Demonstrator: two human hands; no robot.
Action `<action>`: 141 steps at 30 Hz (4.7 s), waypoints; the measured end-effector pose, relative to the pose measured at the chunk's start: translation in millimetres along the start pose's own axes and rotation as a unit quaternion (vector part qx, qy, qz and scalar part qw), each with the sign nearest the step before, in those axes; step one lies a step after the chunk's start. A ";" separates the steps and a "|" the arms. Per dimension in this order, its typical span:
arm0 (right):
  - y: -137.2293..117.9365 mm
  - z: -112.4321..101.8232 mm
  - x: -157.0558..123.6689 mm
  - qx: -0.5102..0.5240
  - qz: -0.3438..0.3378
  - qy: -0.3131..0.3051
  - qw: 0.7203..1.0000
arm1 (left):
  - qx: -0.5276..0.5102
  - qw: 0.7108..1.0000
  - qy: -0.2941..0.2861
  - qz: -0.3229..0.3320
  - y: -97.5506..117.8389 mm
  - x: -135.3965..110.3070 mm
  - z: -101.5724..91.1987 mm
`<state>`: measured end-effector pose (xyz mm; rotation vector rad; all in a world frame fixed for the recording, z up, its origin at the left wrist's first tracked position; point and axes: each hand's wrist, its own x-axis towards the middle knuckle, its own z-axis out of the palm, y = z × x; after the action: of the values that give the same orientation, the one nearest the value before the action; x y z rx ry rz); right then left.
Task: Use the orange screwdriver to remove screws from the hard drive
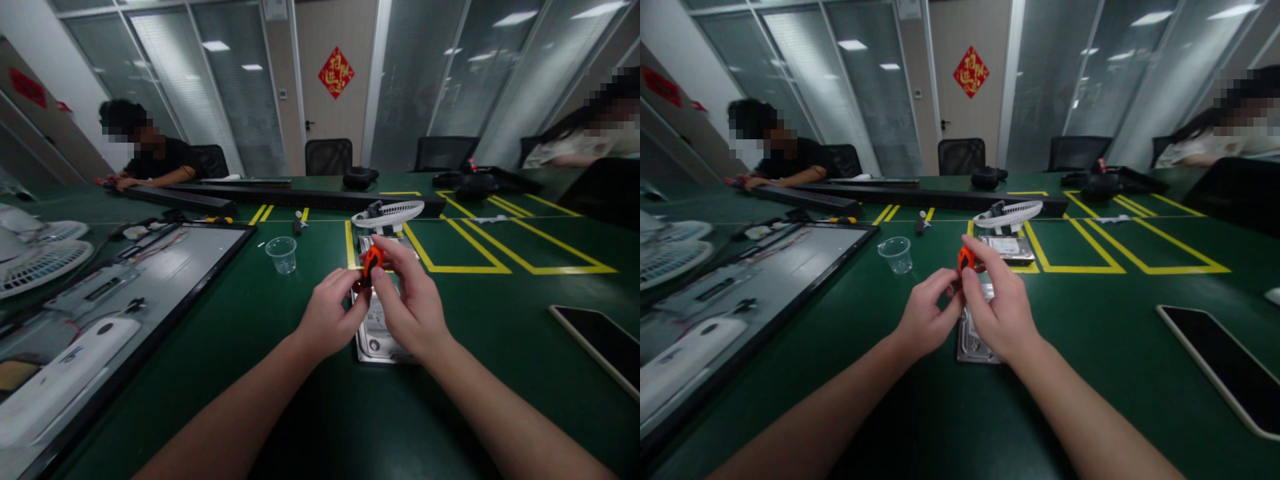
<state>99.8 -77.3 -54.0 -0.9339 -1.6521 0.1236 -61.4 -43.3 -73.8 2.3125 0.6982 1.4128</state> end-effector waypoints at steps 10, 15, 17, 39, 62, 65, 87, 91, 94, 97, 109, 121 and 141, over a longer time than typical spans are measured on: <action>1.7 0.8 1.8 -0.020 -0.009 0.020 1.000 | -0.018 0.999 0.029 -0.003 -4.6 -3.3 1.7; 0.1 0.2 0.1 0.005 -0.002 0.008 1.000 | -0.003 1.000 0.011 -0.004 -3.2 -2.0 1.6; 0.2 0.5 0.2 0.004 -0.004 0.007 1.000 | -0.002 1.000 0.014 -0.009 -2.5 -1.9 1.9; 2.3 -0.2 1.1 -0.021 -0.001 0.020 1.000 | 0.001 1.000 0.009 0.004 -3.4 -2.0 0.6; 1.5 2.3 1.9 -0.009 -0.014 0.009 1.000 | -0.003 1.000 0.022 -0.003 0.5 -0.8 0.4; 2.0 2.0 2.4 -0.020 -0.015 0.020 0.999 | 0.001 1.000 0.022 0.005 -0.9 -0.9 0.2; -0.2 -0.5 0.0 -0.001 0.006 0.006 1.000 | -0.014 1.000 0.013 0.005 -2.8 -2.2 2.2; -0.7 -0.1 -0.1 -0.024 -0.010 0.010 1.000 | -0.012 1.000 0.018 -0.004 -1.6 -2.0 2.0; 0.0 0.6 0.8 -0.043 -0.022 0.016 0.999 | -0.008 1.000 0.023 -0.003 -2.4 -1.8 1.6; 0.0 0.2 1.3 -0.044 -0.021 0.020 0.999 | 0.003 1.000 0.013 0.003 -2.6 -1.3 1.0; 0.2 1.0 1.7 -0.027 -0.015 0.012 0.999 | -0.010 1.000 0.019 -0.021 -2.7 -2.7 2.4; -0.6 0.8 -0.9 0.002 0.005 -0.005 1.000 | 0.007 1.000 -0.010 -0.001 -0.9 -1.3 1.2; -0.8 0.1 0.2 -0.034 -0.022 0.009 0.999 | -0.012 1.000 0.018 -0.012 -3.0 -3.4 2.1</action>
<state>99.3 -77.6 -53.4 -0.9479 -1.6669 0.0289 -61.5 -42.9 -78.8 2.2576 0.7143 1.4481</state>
